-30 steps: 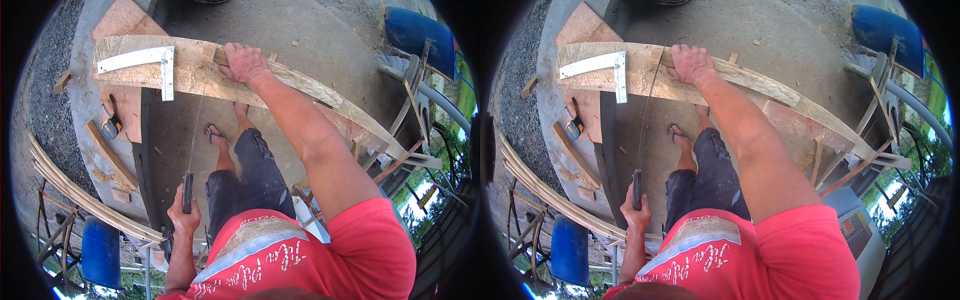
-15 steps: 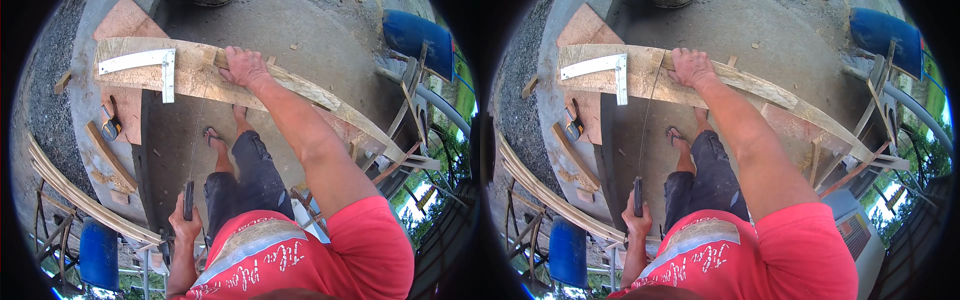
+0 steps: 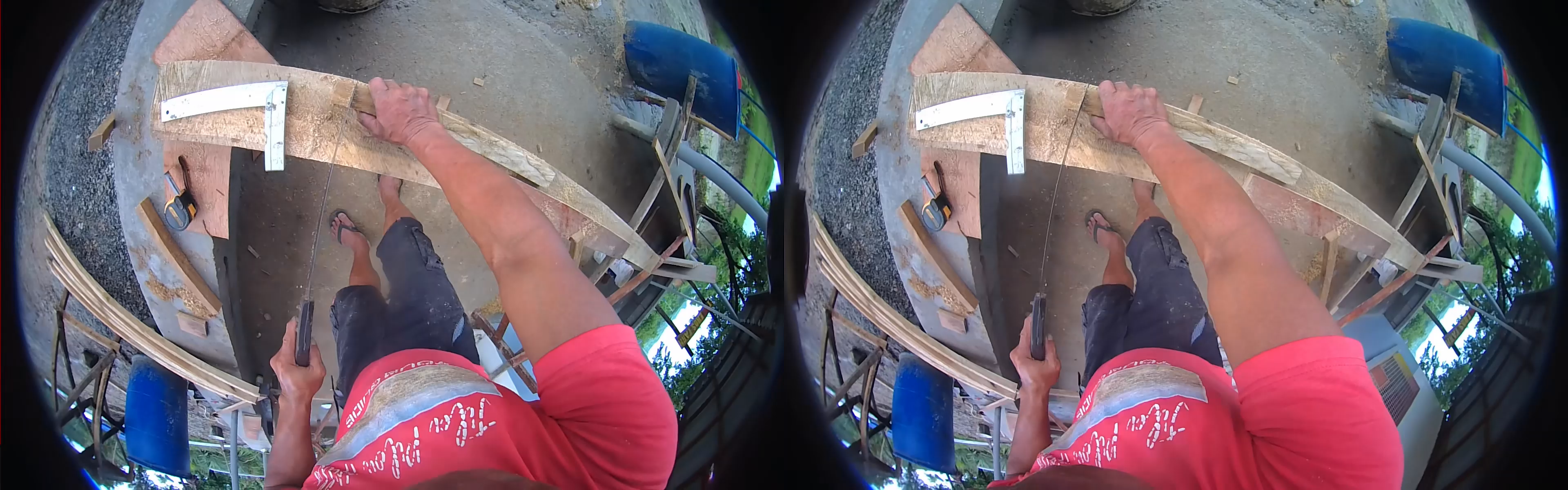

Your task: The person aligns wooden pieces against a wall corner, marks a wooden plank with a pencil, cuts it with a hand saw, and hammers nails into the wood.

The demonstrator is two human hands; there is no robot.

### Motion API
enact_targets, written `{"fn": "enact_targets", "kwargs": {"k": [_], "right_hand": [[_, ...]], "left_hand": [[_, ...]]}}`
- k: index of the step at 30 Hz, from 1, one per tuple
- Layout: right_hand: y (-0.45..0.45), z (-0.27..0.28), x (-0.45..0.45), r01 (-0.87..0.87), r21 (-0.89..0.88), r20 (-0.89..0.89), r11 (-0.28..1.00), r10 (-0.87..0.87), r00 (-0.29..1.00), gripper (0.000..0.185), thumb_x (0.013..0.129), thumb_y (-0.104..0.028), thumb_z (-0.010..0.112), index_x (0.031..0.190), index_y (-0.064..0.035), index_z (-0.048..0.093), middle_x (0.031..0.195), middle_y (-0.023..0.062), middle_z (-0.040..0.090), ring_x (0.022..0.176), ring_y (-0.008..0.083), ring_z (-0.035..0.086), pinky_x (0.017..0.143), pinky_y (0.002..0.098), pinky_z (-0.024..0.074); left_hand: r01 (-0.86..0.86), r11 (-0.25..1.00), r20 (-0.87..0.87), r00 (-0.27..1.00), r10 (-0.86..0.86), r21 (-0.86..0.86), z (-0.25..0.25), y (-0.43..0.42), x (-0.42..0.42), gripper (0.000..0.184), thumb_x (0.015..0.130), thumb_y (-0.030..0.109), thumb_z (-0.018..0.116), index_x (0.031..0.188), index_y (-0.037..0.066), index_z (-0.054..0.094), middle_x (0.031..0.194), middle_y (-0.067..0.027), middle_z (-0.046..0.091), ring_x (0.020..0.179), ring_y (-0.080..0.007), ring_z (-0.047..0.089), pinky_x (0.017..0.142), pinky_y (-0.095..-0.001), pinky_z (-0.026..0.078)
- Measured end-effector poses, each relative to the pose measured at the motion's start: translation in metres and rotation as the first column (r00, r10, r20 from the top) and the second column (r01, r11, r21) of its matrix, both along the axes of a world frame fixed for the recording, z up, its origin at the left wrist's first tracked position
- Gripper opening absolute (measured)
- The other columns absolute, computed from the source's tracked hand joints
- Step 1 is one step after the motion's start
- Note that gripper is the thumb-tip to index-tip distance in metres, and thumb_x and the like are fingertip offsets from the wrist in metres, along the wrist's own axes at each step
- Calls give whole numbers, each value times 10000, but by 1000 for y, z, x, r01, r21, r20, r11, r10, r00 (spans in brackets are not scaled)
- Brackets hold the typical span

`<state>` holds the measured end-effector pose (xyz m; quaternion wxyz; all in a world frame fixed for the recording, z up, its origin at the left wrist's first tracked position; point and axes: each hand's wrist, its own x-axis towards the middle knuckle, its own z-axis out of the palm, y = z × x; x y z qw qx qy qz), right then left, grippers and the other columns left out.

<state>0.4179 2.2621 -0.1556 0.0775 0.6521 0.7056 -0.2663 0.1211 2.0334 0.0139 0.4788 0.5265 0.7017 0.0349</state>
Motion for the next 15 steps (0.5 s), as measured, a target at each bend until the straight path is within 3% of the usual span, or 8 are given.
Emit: {"fn": "enact_targets", "kwargs": {"k": [2, 3, 4, 6, 9, 11, 12, 15], "right_hand": [[0, -2, -1, 1, 25, 10, 1000, -1, 1000, 464, 797, -433, 617, 1031, -58, 480, 1027, 152, 620, 947, 328, 621, 801, 442, 494], [-2, -4, 0, 2, 36, 20, 999, -3, 1000, 464, 796, -434, 617, 1030, -57, 481, 1029, 153, 620, 945, 329, 621, 800, 442, 494], [-2, -4, 2, 6, 28, 22, 1000, -7, 1000, 465, 796, -436, 617, 1029, -57, 481, 1028, 152, 620, 942, 330, 622, 800, 443, 495], [-1, 0, -1, 19, 17, 12, 1000, -19, 1000, 468, 795, -440, 617, 1027, -56, 482, 1025, 151, 621, 937, 331, 624, 799, 445, 495], [0, 3, -1, 2, 6, 4, 1000, -2, 1000, 482, 796, -456, 613, 1026, -53, 483, 1013, 148, 625, 931, 331, 626, 798, 445, 496], [8, 6, 1, -3, 3, 15, 1000, 3, 1000, 469, 804, -437, 625, 1039, -55, 487, 1029, 160, 620, 977, 319, 614, 834, 434, 477], [5, 4, 1, -4, -7, 3, 1000, 4, 1000, 469, 805, -436, 623, 1041, -55, 486, 1033, 159, 618, 982, 319, 612, 835, 434, 477], [5, 7, 0, -5, -48, -2, 999, 5, 1000, 471, 809, -434, 619, 1051, -54, 482, 1049, 158, 613, 995, 320, 606, 837, 434, 474]], "left_hand": [[74, 983, 21, 997, -78, 167, -32, 27, 18, 499, 728, -21, 576, 1223, -46, 523, 958, -198, 675, 868, -264, 688, 781, -291, 510], [-3, 984, 104, 994, -15, 175, -61, 65, 44, 494, 730, -33, 579, 1222, -6, 535, 944, -205, 669, 870, -282, 686, 751, -304, 517], [-44, 989, 143, 989, 24, 144, -88, 110, 74, 472, 751, -5, 583, 1220, 26, 541, 911, -227, 654, 851, -311, 677, 714, -335, 523], [-4, 964, 167, 985, -42, 267, -119, 179, 122, 420, 785, 80, 586, 1200, 34, 547, 844, -249, 633, 801, -381, 637, 676, -412, 511], [3, 995, 108, 994, -14, 96, -82, 162, 109, 428, 787, 56, 603, 1209, 19, 543, 949, -237, 641, 894, -323, 659, 766, -332, 489], [-33, 999, 80, 996, 34, -14, -31, 93, 64, 456, 784, 28, 565, 1238, 7, 526, 1049, -221, 636, 1043, -263, 629, 868, -320, 467], [38, 988, 65, 997, -48, 147, -16, 50, 36, 499, 744, -2, 579, 1240, 1, 520, 1002, -212, 659, 945, -287, 665, 811, -326, 508], [40, 998, 14, 999, -41, 54, 29, 19, 12, 481, 740, -18, 571, 1217, -48, 522, 1009, -200, 663, 978, -264, 657, 842, -315, 493]]}}
